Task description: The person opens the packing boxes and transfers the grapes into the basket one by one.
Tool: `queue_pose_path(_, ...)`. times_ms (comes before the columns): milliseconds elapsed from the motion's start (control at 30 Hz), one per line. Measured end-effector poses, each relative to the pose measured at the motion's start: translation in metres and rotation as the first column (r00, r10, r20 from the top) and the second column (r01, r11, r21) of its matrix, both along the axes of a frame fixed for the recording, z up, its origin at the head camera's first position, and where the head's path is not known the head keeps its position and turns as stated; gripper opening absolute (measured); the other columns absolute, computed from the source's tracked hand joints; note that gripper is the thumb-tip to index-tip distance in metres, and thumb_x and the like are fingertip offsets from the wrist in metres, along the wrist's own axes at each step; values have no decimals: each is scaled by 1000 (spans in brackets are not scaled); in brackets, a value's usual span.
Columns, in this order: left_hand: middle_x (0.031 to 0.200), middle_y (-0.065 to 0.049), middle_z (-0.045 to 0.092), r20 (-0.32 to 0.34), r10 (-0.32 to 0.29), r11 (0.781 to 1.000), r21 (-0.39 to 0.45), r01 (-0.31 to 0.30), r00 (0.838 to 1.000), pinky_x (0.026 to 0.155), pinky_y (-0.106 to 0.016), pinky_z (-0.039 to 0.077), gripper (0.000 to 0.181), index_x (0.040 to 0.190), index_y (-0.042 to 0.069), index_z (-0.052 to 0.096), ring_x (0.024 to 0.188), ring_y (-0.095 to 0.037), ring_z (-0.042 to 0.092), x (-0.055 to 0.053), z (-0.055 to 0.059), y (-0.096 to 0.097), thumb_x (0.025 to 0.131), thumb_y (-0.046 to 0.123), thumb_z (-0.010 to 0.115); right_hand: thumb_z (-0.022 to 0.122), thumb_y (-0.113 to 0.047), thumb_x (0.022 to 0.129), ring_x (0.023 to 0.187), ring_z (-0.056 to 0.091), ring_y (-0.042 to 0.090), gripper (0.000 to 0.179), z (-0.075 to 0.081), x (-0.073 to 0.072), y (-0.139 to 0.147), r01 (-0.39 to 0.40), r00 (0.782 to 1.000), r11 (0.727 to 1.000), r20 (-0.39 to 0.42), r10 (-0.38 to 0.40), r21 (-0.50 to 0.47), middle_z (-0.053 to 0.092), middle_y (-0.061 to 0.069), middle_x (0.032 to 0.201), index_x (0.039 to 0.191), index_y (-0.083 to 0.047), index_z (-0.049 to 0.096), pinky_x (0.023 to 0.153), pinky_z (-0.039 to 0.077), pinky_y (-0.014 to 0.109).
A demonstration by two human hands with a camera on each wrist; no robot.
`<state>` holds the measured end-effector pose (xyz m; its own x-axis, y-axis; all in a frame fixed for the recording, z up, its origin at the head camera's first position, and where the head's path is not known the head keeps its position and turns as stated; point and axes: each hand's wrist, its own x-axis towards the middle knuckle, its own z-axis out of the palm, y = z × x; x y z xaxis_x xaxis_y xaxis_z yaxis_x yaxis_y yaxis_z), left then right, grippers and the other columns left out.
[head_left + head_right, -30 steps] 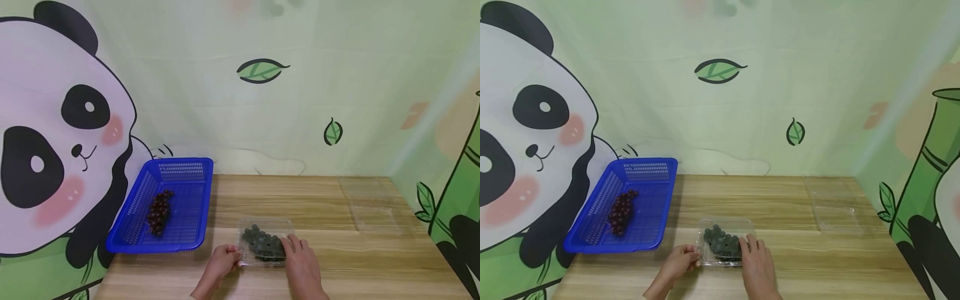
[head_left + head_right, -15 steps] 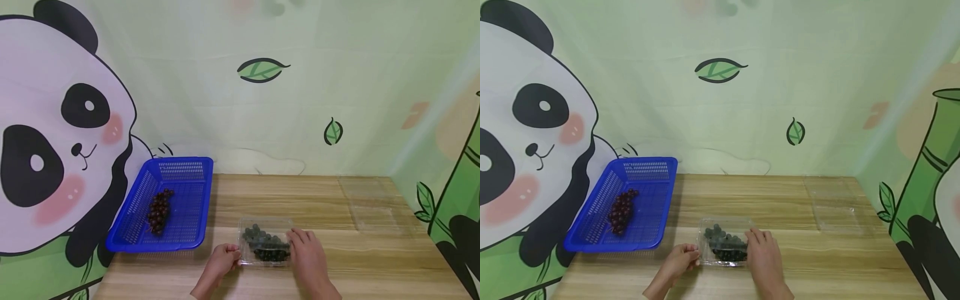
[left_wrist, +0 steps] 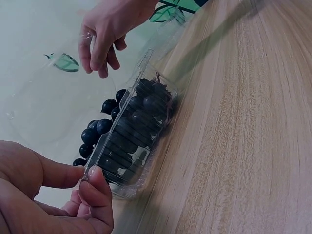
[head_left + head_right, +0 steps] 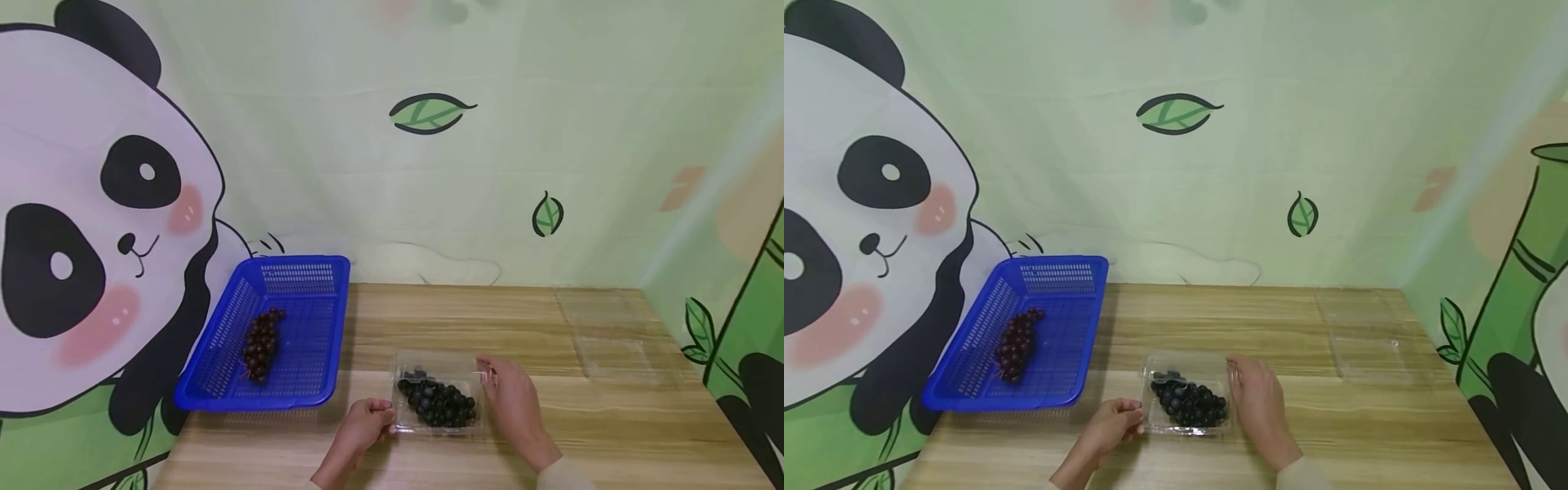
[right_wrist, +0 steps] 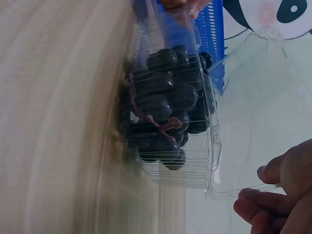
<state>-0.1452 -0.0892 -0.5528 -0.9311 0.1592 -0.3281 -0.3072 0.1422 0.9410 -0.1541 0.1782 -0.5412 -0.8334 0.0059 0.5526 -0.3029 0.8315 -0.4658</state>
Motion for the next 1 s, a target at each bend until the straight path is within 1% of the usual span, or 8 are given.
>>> queue_pose_path(167, 83, -7, 63, 5, -3, 1000, 12, 3, 1000, 58, -19, 43, 16, 109, -14, 59, 66, -9, 57, 1, 1, 0, 100, -1, 58, 73, 7, 90, 80, 70, 26, 21, 1, -9, 2, -5, 993, 992, 115, 19, -123, 75, 12, 91, 110, 0, 73, 67, 57, 43)
queue_pose_path(300, 82, -7, 63, 10, -5, 1000, 16, 5, 1000, 57, -19, 42, 17, 110, -15, 59, 66, -10, 57, 1, 2, 1, 100, -1, 58, 71, 2, 94, 82, 71, 27, 15, -1, -16, 4, 3, 988, 984, 150, 25, -181, 76, 11, 93, 109, 0, 74, 70, 57, 44)
queue_pose_path(433, 82, -6, 63, 7, -5, 1000, 19, 4, 1000, 57, -19, 41, 18, 111, -16, 58, 65, -9, 56, 2, 2, 2, 100, -1, 58, 71, -4, 97, 81, 70, 23, 13, -1, -22, 6, 6, 982, 975, 187, 36, -221, 76, 9, 93, 109, -1, 74, 68, 56, 39)
queue_pose_path(567, 82, -7, 63, 14, -4, 1000, 14, 3, 1000, 57, -19, 42, 18, 111, -16, 58, 65, -9, 56, 2, 2, 2, 100, -1, 57, 73, -4, 95, 76, 68, 20, 11, -2, -27, 6, 23, 978, 971, 208, 28, -239, 76, 8, 90, 106, -2, 75, 65, 54, 33)
queue_pose_path(667, 81, -8, 64, 18, -3, 1000, 9, 2, 1000, 57, -19, 42, 18, 111, -15, 59, 65, -9, 56, 3, 3, 2, 101, -1, 57, 75, -2, 93, 75, 69, 21, 9, -4, -32, 7, 34, 980, 968, 197, 17, -250, 76, 10, 88, 102, -2, 76, 65, 55, 33)
queue_pose_path(733, 81, -8, 63, 13, 1, 1000, 8, -2, 1000, 57, -19, 42, 17, 110, -15, 59, 65, -9, 56, 3, 3, 2, 101, -1, 57, 75, -1, 93, 77, 71, 24, 11, -5, -35, 6, 38, 980, 966, 199, 14, -255, 77, 12, 90, 104, 0, 76, 66, 56, 34)
queue_pose_path(833, 81, -7, 63, 5, 13, 1000, 12, -13, 1000, 57, -19, 41, 15, 108, -14, 59, 66, -10, 55, 4, 3, 2, 101, -1, 57, 74, -2, 94, 77, 72, 26, 14, -5, -39, 6, 41, 975, 962, 219, 20, -269, 77, 14, 91, 107, 1, 75, 65, 56, 34)
queue_pose_path(1000, 81, -6, 62, -9, 23, 1000, 18, -23, 1000, 57, -19, 41, 14, 106, -13, 59, 66, -10, 56, 4, 1, 2, 101, 0, 57, 73, -4, 95, 77, 70, 24, 14, -5, -44, 6, 61, 964, 958, 267, 17, -281, 76, 13, 91, 108, 2, 75, 63, 54, 31)
